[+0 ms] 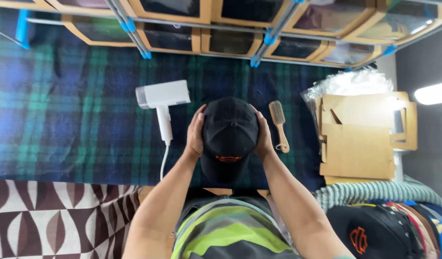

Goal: Brushing a black baseball cap with a wooden brush to remove lint or debris.

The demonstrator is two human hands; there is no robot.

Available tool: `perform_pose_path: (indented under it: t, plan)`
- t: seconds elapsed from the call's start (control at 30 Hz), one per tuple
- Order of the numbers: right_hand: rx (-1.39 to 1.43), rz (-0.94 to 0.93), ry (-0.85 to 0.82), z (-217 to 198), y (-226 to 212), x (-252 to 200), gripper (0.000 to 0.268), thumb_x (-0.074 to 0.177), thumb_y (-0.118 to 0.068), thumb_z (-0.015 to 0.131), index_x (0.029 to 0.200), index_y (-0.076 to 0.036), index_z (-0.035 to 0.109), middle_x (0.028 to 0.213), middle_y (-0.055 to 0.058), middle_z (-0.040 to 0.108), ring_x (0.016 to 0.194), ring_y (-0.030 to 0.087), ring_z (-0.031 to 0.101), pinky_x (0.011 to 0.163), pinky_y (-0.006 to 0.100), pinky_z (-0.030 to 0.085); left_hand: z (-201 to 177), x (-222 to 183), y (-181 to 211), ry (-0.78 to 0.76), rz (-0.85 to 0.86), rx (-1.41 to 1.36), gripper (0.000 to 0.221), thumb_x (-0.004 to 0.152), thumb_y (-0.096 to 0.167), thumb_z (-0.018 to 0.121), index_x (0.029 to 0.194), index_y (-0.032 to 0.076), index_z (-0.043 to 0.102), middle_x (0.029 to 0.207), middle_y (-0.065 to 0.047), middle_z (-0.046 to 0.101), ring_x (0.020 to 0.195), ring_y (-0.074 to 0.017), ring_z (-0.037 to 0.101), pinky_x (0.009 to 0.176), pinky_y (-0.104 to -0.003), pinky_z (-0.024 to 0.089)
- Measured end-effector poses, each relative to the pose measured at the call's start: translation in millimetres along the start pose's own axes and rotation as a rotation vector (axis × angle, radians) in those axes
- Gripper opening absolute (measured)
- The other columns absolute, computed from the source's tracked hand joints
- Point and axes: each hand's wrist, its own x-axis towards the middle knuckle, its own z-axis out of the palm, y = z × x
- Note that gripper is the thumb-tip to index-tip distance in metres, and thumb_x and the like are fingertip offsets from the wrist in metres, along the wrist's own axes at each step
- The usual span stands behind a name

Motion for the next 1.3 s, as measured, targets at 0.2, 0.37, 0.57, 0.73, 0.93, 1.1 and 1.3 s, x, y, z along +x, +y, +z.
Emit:
perform_pose_path:
  t: [0.2,0.37,0.57,0.73,0.93,1.1,1.3]
  plan:
    - [-0.052,-0.025,-0.006,2,6,3,0.058,0.101,-0.052,0.050,0.152,-0.023,0.050,0.146,0.021,0.057,0.135,0.036,0.054,0.120,0.053,0.036,-6,1,3,0.003,-0.095,0.062,0.061,0.102,0.064,0.036,0.149,0.028,0.054,0.145,-0.015,0.058,0.136,-0.0364,0.052,0.114,-0.051,0.038]
    - [-0.686,-0.276,0.065,39,-38,-28,0.049,0.104,-0.040,0.054,0.149,-0.021,0.055,0.155,0.020,0.046,0.149,0.034,0.034,0.124,0.048,0.024,0,9,38,-0.021,-0.112,0.126,0.052,0.100,0.057,0.052,0.147,0.034,0.055,0.155,-0.006,0.048,0.145,-0.0308,0.040,0.121,-0.046,0.032]
    - [-0.817,-0.189,0.024,34,-38,-22,0.052,0.105,-0.053,0.044,0.145,-0.025,0.060,0.145,0.015,0.059,0.142,0.031,0.047,0.119,0.045,0.034,-6,12,40,-0.058,-0.168,0.100,0.047,0.104,0.055,0.047,0.139,0.030,0.065,0.134,-0.011,0.067,0.130,-0.0281,0.059,0.110,-0.042,0.045]
    - [-1.572,-0.649,-0.158,-61,-34,-22,0.044,0.109,-0.009,0.034,0.148,-0.007,0.052,0.141,0.027,0.058,0.133,0.042,0.053,0.112,0.052,0.043,-32,-17,17,-0.103,-0.320,0.133,0.060,0.104,0.067,0.038,0.148,0.030,0.056,0.148,-0.016,0.055,0.140,-0.0344,0.048,0.115,-0.047,0.040]
    - [-1.839,0.178,0.662,-161,-7,-20,0.056,0.101,-0.065,0.044,0.145,-0.033,0.058,0.142,-0.003,0.055,0.126,0.030,0.051,0.097,0.051,0.049,-19,-97,-18,0.310,-0.411,-0.228,0.046,0.108,0.025,0.050,0.148,0.004,0.046,0.111,-0.005,0.062,0.083,-0.0100,0.059,0.060,-0.013,0.046]
    - [-1.923,0.056,0.499,-169,9,5,0.057,0.090,-0.065,0.060,0.133,-0.028,0.056,0.117,0.003,0.064,0.114,0.031,0.060,0.090,0.053,0.056,13,-121,-77,0.320,-0.586,-0.262,0.059,0.099,0.024,0.068,0.152,0.016,0.044,0.107,-0.008,0.064,0.091,-0.0181,0.068,0.060,-0.025,0.054]
    - [-1.081,0.053,0.585,-109,-22,-21,0.023,0.096,-0.022,0.063,0.111,-0.015,0.047,0.066,0.006,0.071,0.048,0.023,0.070,0.040,0.033,0.057,11,-129,-52,0.367,-0.698,-0.344,0.045,0.101,0.022,0.066,0.144,0.019,0.052,0.118,-0.012,0.060,0.111,-0.0279,0.064,0.091,-0.052,0.055]
